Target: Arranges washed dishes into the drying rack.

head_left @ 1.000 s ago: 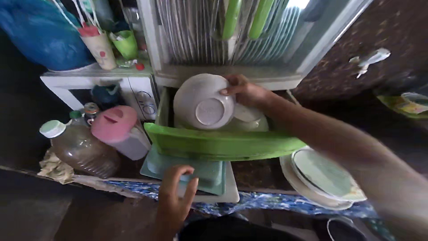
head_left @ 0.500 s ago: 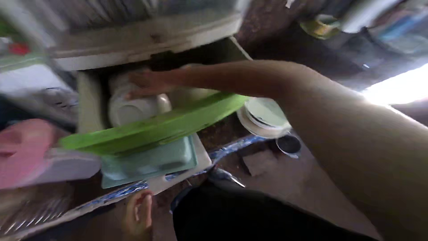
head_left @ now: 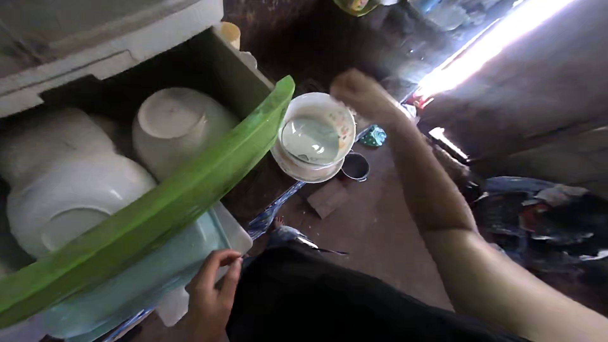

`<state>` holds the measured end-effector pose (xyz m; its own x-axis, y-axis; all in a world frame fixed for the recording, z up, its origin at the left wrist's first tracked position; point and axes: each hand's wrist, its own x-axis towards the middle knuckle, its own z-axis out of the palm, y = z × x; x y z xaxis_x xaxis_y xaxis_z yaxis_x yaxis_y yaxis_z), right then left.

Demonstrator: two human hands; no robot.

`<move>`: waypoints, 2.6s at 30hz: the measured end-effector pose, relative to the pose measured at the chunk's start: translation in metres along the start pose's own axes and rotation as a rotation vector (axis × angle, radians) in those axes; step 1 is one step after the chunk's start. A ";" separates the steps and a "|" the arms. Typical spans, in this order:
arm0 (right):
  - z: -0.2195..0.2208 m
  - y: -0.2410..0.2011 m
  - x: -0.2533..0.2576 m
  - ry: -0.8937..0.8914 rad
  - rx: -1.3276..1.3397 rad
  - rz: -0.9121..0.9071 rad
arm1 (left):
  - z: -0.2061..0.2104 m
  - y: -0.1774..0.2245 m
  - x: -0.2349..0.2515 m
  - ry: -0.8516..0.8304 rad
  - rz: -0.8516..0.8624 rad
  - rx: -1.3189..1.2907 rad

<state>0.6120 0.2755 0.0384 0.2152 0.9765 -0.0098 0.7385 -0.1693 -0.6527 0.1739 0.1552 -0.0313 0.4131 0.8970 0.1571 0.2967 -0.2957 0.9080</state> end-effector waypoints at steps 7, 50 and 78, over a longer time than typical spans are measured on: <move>0.045 0.084 -0.037 0.050 0.266 0.341 | 0.081 0.030 0.126 -0.347 0.189 0.194; -0.041 0.077 -0.013 0.709 -0.052 -0.183 | 0.208 0.001 0.194 0.523 0.671 0.355; -0.027 0.156 -0.063 0.706 0.299 0.092 | 0.212 -0.019 0.237 -0.523 0.603 0.804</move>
<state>0.7312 0.1835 -0.0424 0.6981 0.6267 0.3463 0.5155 -0.1042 -0.8506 0.4484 0.3041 -0.0936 0.9293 0.3452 0.1317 0.3169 -0.9280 0.1961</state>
